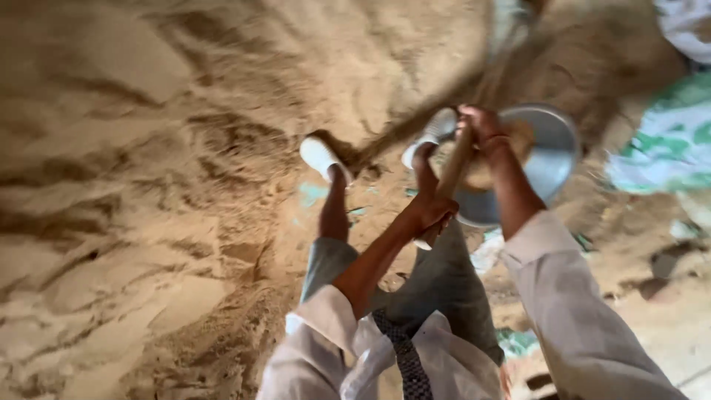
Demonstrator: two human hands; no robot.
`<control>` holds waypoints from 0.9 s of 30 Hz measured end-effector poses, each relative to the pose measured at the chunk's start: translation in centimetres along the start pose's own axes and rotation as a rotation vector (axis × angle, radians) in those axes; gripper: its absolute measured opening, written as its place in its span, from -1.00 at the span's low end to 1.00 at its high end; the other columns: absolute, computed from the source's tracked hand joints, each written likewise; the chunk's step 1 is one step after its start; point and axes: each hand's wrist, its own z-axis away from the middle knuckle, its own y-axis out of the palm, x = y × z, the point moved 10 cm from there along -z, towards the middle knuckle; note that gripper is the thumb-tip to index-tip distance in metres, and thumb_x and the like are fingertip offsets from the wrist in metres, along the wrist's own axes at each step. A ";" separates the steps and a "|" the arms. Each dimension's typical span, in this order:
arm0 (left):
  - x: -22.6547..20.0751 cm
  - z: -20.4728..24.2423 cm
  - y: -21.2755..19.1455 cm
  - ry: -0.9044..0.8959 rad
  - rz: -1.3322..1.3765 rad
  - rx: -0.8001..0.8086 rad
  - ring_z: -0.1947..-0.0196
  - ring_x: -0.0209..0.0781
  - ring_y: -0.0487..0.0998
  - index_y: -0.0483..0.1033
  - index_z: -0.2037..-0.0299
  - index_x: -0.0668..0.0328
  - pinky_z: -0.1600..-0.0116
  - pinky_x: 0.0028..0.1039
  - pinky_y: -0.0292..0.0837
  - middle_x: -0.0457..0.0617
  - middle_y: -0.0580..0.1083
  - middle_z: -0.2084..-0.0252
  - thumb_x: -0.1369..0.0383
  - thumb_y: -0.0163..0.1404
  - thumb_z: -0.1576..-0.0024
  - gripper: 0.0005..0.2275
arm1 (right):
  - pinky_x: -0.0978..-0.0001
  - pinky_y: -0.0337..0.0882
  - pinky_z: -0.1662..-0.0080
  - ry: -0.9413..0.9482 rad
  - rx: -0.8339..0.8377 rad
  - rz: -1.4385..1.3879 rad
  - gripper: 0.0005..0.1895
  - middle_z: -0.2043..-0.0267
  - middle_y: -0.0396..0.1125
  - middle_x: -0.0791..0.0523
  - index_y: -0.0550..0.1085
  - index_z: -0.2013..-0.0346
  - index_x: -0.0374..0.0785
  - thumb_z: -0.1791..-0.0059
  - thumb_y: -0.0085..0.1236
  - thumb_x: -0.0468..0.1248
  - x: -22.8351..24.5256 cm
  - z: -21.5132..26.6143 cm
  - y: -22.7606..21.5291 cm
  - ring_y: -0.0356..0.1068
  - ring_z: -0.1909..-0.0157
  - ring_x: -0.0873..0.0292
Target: The person digs sand from a sandy pit floor using a long-handled hoe, repeatedly striking and scraping the ground and scooping loosened sand toward a metal basin. They reposition their stance and continue digging across the pit floor throughout the clip.
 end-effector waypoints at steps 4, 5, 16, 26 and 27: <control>-1.6 6.9 -10.6 0.380 -0.395 0.146 0.60 -0.25 0.43 0.52 0.40 0.14 0.46 -0.38 0.36 -0.10 0.43 0.59 0.31 0.11 -0.19 -0.85 | 0.30 0.41 0.36 0.129 0.018 -0.725 -0.83 0.46 0.32 0.15 0.44 0.19 -0.23 0.02 0.25 -0.29 2.5 -1.2 7.1 0.35 0.43 0.17; 0.6 9.4 -12.1 0.243 -0.300 0.189 0.60 -0.28 0.39 0.55 0.30 0.15 0.48 -0.41 0.33 -0.13 0.39 0.58 0.28 0.10 -0.21 -0.87 | 0.29 0.38 0.43 0.014 0.021 -0.873 -0.74 0.48 0.32 0.12 0.47 0.17 -0.25 0.15 0.24 -0.35 3.7 0.0 8.0 0.35 0.46 0.15; 10.5 41.2 -42.3 -0.445 -1.220 -0.506 0.13 0.14 0.68 0.30 -0.39 -0.05 -0.03 -0.11 0.61 0.19 0.64 0.11 0.21 0.10 -0.08 -0.40 | 0.31 0.36 0.43 0.458 -0.145 -1.066 -0.75 0.61 0.15 0.21 0.33 0.33 -0.03 -0.03 0.20 -0.05 -4.4 13.2 42.1 0.22 0.55 0.22; 11.4 19.3 -22.9 -0.075 -0.584 -0.126 0.61 -0.33 0.36 0.52 0.14 0.25 0.54 -0.45 0.31 -0.12 0.43 0.55 0.24 0.30 0.00 -0.66 | 0.25 0.41 0.45 0.333 -0.140 -1.060 -0.81 0.50 0.29 0.17 0.41 0.29 -0.07 -0.02 0.19 -0.08 -10.4 1.2 14.9 0.36 0.52 0.14; 13.4 13.6 -19.5 -0.073 -0.591 -0.118 0.61 -0.33 0.36 0.52 0.14 0.25 0.54 -0.45 0.31 -0.12 0.43 0.55 0.24 0.30 0.00 -0.66 | 0.25 0.41 0.45 0.325 -0.149 -1.064 -0.81 0.50 0.29 0.17 0.41 0.29 -0.07 -0.02 0.19 -0.08 -9.0 0.4 9.9 0.36 0.52 0.14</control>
